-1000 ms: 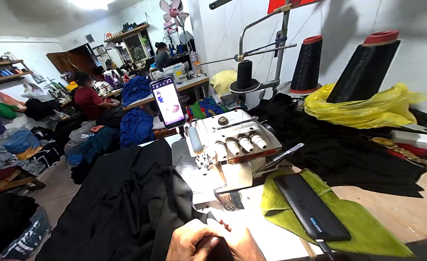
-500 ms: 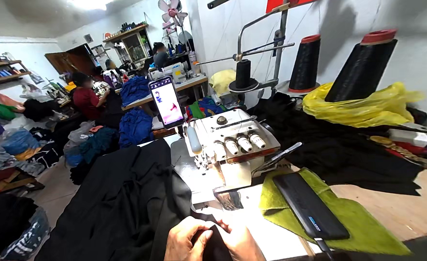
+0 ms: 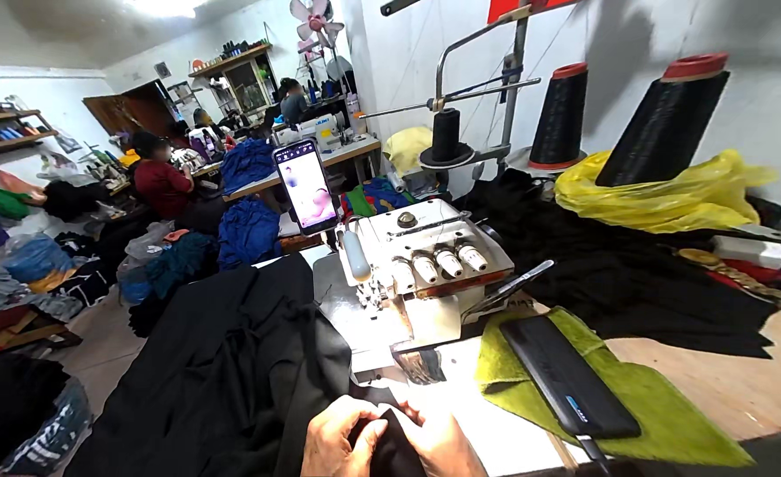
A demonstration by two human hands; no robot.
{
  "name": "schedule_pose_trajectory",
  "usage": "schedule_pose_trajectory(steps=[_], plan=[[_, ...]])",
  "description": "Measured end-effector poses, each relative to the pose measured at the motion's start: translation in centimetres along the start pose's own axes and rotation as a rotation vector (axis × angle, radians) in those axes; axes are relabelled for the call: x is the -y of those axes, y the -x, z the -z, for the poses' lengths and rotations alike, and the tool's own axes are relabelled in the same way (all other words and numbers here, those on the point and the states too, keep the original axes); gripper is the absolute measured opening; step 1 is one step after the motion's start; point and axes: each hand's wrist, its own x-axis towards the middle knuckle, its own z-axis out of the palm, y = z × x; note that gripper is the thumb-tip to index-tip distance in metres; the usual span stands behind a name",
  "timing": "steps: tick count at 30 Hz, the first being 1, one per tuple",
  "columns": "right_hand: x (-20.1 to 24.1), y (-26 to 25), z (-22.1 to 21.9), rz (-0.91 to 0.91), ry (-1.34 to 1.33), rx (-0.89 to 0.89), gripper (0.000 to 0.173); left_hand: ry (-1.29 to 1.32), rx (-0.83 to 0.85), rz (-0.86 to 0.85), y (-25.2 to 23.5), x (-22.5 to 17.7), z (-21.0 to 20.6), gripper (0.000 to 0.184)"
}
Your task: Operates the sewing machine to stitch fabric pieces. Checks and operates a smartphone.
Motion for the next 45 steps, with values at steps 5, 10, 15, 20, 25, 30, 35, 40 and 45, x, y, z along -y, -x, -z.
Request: schedule_pose_trajectory(steps=[5,10,15,20,25,30,35,40,45], plan=[[-0.2,0.0,-0.1,0.044,-0.007,0.005,0.012,0.030,-0.001,-0.017,0.1,-0.3,0.1,0.009],[0.3,-0.1,0.1,-0.026,-0.086,0.034,0.013,0.299,0.178,-0.205,-0.2,-1.8,1.4,0.011],[0.2,-0.1,0.0,-0.006,-0.084,0.012,0.012,0.257,0.134,-0.166,-0.4,-1.4,0.8,0.011],[-0.1,-0.3,0.1,0.041,-0.027,0.011,0.014,0.034,-0.115,0.018,-0.4,0.2,-1.2,0.010],[0.0,-0.3,0.2,0.011,-0.080,0.012,0.012,-0.030,-0.140,0.065,-0.5,0.2,-1.2,0.009],[0.0,-0.4,0.2,0.048,-0.172,0.022,0.012,-0.026,-0.157,0.063,-0.7,0.4,-1.2,0.007],[-0.2,-0.4,0.0,0.076,-0.269,0.047,0.014,-0.043,-0.197,0.050,-1.1,0.3,-1.2,0.007],[-0.1,-0.3,0.0,0.099,-0.260,0.056,0.016,-0.058,-0.181,0.025,-1.4,0.3,-1.0,0.007],[0.0,-0.2,0.0,0.095,-0.186,0.037,0.016,-0.084,-0.176,-0.038,-1.6,0.9,-0.9,0.008]])
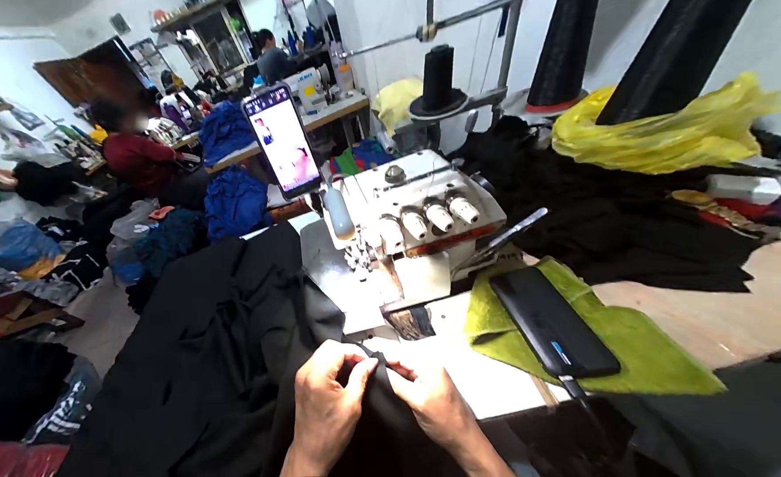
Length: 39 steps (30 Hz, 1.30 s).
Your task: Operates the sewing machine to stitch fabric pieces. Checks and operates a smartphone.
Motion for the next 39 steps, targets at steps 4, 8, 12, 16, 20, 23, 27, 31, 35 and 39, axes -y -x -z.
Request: schedule_pose_trajectory(steps=[4,8,12,16,20,23,27,31,35,39], plan=[[-0.50,0.18,-0.06,0.004,-0.025,-0.008,0.018,-0.064,0.085,-0.028,-0.20,0.67,0.26,0.018],[-0.47,0.39,-0.06,0.015,-0.022,0.014,0.018,-0.095,0.204,-0.002,-0.15,0.71,0.67,0.016],[-0.32,0.36,-0.11,0.023,-0.045,0.029,0.021,-0.080,0.134,-0.005,0.10,0.52,0.44,0.012],[-0.38,0.49,-0.05,0.032,-0.016,0.036,0.020,-0.017,0.185,-0.091,0.14,0.35,0.38,0.017],[-0.45,0.64,0.03,0.029,-0.002,0.029,0.019,-0.061,0.250,-0.149,0.04,0.73,0.56,0.018],[-0.26,0.69,0.08,0.023,-0.034,0.028,0.021,-0.100,0.222,-0.083,0.18,0.70,0.64,0.018],[-0.33,0.61,0.02,0.041,-0.047,0.032,0.020,-0.054,0.122,-0.049,0.38,0.50,0.53,0.011],[-0.13,0.62,-0.04,0.025,-0.052,0.036,0.022,-0.002,0.050,-0.036,0.45,0.29,0.34,0.005],[-0.55,0.47,-0.10,0.029,-0.052,0.030,0.022,-0.006,0.019,-0.038,0.44,0.29,0.22,0.005],[-0.80,0.29,-0.11,0.037,-0.109,-0.028,0.028,-0.033,-0.043,0.004,0.45,0.16,0.18,0.006]])
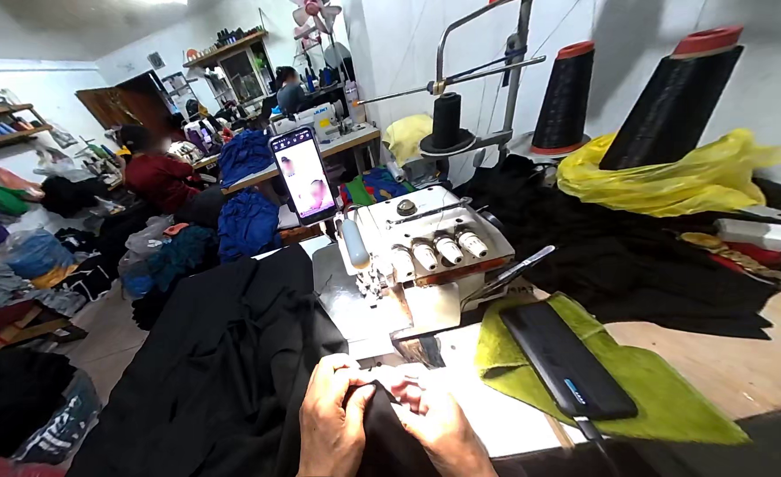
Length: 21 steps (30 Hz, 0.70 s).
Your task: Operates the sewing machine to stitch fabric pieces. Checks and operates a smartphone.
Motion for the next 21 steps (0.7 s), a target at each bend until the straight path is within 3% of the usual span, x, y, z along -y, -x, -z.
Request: schedule_pose_trajectory(steps=[3,6,11,14,17,21], plan=[[0.4,0.1,-0.1,0.047,-0.028,-0.052,0.009,-0.004,-0.042,-0.020,-0.2,0.0,0.2,0.010],[0.6,0.4,0.4,0.064,0.043,0.019,0.025,0.086,-0.027,-0.064,-0.5,0.2,0.7,0.013],[3.2,0.2,-0.7,0.116,0.289,-0.004,0.020,0.298,0.080,-0.067,-1.4,-0.1,3.3,0.010],[5.4,-1.3,-1.7,0.146,0.309,-0.060,0.022,0.165,0.108,-0.144,-4.4,-1.7,5.5,0.011],[8.1,-3.2,-2.6,0.016,0.344,-0.152,0.028,-0.135,0.090,-0.264,-8.7,-3.3,6.5,0.010],[6.6,-5.1,-2.1,-0.106,0.352,-0.323,0.025,-0.277,0.116,-0.184,-11.2,-1.4,2.8,0.005]])
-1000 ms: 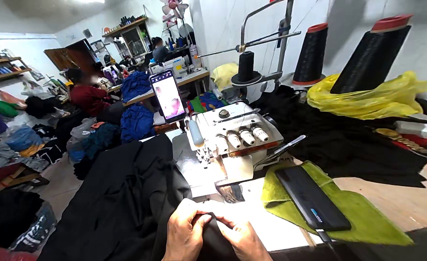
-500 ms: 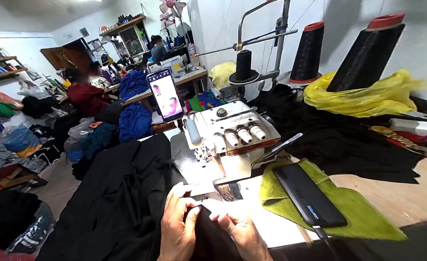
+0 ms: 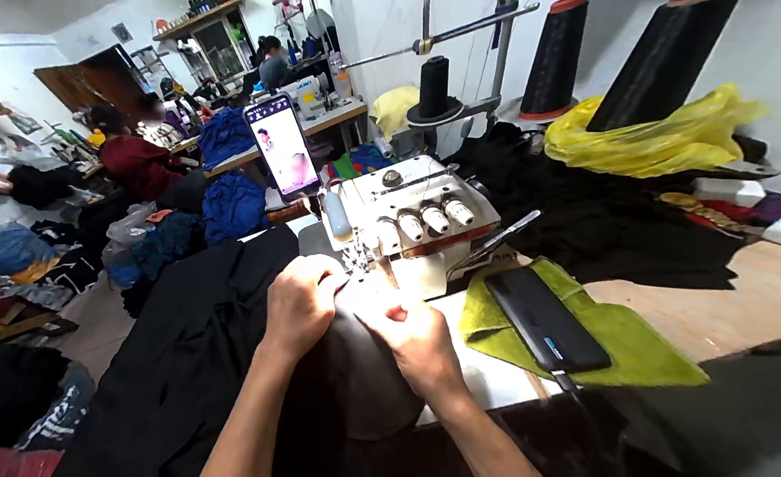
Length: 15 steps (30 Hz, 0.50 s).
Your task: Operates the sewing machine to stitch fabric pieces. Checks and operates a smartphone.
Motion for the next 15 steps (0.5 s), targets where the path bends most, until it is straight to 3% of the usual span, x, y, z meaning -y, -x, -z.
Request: schedule_pose_trajectory(steps=[5,9,15], plan=[[-3.7,0.9,0.6,-0.032,-0.092,-0.066,0.018,0.257,-0.053,0.149,2.4,1.2,-5.1,0.013],[-3.5,1.4,0.2,-0.013,-0.111,-0.139,0.019,0.078,0.109,0.132,2.1,1.3,-5.3,0.025],[-3.1,-0.3,-0.8,0.026,-0.118,-0.170,0.017,0.004,0.263,0.128,-0.5,2.5,-5.4,0.027]])
